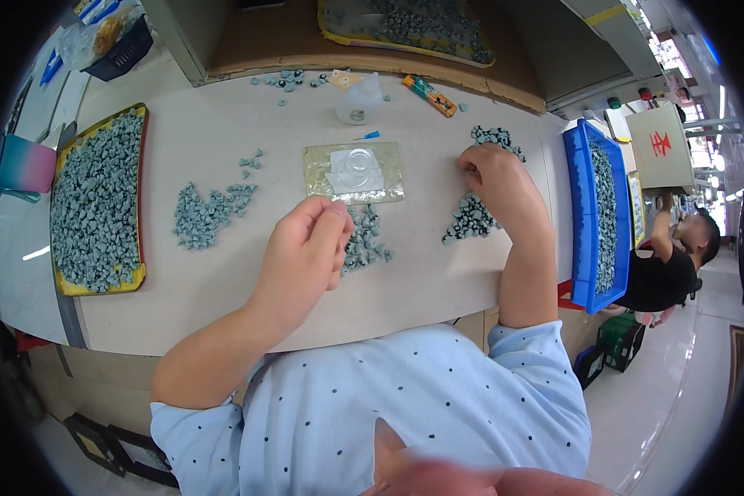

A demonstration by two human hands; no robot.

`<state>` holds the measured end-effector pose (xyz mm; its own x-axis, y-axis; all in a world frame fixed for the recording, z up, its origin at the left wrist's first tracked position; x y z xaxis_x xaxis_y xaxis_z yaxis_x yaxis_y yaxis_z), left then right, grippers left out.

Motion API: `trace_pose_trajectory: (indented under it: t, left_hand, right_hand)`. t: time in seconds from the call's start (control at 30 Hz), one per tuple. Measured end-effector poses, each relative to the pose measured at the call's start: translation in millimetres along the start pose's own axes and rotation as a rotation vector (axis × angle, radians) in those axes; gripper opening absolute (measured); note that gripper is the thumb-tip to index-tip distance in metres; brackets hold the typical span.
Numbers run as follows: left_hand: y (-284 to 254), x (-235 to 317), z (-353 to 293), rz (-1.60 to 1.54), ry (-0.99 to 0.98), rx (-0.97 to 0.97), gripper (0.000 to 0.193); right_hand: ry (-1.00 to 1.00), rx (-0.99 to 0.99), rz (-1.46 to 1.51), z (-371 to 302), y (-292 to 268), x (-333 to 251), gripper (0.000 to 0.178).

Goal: The person assembles small plastic components by hand, picking up pieces, inserting tiny parts into them, and placing the assembled items into a pile on the table.

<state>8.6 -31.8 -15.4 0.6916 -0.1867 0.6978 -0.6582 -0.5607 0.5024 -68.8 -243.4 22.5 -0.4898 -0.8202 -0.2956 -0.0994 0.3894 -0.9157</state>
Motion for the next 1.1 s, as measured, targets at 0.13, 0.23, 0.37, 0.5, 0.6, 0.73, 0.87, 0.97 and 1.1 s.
trace_pose_trajectory:
  t: [0.13, 0.23, 0.37, 0.5, 0.6, 0.73, 0.87, 0.97, 1.1]
  left_hand:
    - [-2.7, -0.6, 2.8, -0.129, 0.004, 0.017, 0.017]
    - [-3.7, 4.2, 1.7, -0.215, 0.093, 0.031, 0.015]
    - [-4.5, 6.1, -3.3, -0.197, 0.072, 0.017, 0.015]
    - [-2.6, 10.8, -6.8, -0.131, 0.102, -0.060, 0.017]
    - [-0.2, 11.5, -10.4, -0.119, 0.089, -0.073, 0.018]
    - [2.4, 9.6, -10.5, -0.136, 0.084, -0.081, 0.019]
    - [4.8, 9.7, -10.0, -0.136, 0.088, -0.051, 0.019]
    - [6.7, 7.7, -9.2, -0.121, 0.086, -0.060, 0.018]
    - [8.7, 4.1, -11.2, -0.132, 0.037, -0.121, 0.016]
  right_hand:
    - [0.025, -0.025, -0.005, 3.6, 5.0, -6.9, 0.012]
    - [-0.062, 0.036, -0.050, 2.7, 1.9, -21.3, 0.013]
    - [-0.064, 0.046, -0.052, 2.1, 0.5, -23.8, 0.011]
    - [-0.067, 0.000, 0.078, 1.2, 1.7, -27.7, 0.011]
    - [-0.098, 0.033, 0.104, -2.5, -9.2, -30.6, 0.012]
    - [-0.048, -0.055, 0.053, -10.6, -9.2, -17.5, 0.012]
    - [-0.063, -0.154, 0.119, -12.1, 2.1, -19.7, 0.012]
    - [-0.037, -0.203, 0.145, -11.5, 6.0, -19.4, 0.011]
    - [-0.166, -0.023, 0.200, -13.0, -8.5, -38.3, 0.011]
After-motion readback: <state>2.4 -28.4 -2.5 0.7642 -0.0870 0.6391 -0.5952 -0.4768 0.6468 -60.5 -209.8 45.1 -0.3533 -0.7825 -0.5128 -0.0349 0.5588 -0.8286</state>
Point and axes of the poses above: each hand's wrist, its own z-axis towards the middle knuckle, its own y-axis out of the palm, x = y × z, the point moved 8 cm from there along z, towards the middle knuckle, and after that the axes turned 8 degrees about -x, right-handed, at the moved point
